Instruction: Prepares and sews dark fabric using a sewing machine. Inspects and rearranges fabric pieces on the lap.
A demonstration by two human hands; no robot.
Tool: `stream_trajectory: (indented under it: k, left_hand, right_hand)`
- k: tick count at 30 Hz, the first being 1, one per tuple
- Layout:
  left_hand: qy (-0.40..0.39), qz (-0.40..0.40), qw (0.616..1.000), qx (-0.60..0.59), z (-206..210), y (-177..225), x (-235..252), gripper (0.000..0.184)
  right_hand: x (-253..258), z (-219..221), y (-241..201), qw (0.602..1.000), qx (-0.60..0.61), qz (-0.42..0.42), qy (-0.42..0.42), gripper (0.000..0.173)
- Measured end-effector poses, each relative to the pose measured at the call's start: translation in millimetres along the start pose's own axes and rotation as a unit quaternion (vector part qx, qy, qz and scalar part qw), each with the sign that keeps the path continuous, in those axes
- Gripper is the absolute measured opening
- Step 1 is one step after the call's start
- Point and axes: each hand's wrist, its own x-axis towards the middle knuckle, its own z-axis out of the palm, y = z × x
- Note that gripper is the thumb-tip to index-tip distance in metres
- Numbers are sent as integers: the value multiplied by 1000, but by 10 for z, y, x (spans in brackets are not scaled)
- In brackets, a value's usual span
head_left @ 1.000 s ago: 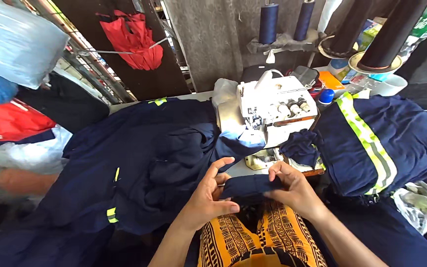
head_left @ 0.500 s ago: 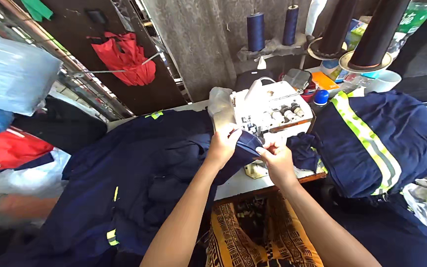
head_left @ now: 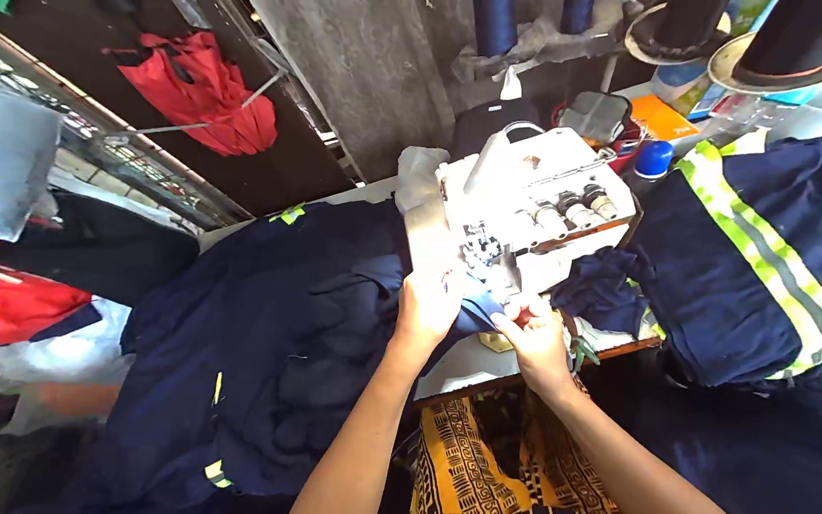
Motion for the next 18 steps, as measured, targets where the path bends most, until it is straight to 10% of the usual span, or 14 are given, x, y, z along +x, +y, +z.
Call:
stream_trajectory:
  k: [12, 18]
  left_hand:
    - [-82, -120, 987, 72, 62, 177, 386, 22]
    - [-143, -36, 987, -62, -118, -160, 313, 24]
  right_hand:
    - [210, 36, -358, 909, -407, -85, -41, 26]
    - [225, -34, -428, 922, -372, -65, -88, 21]
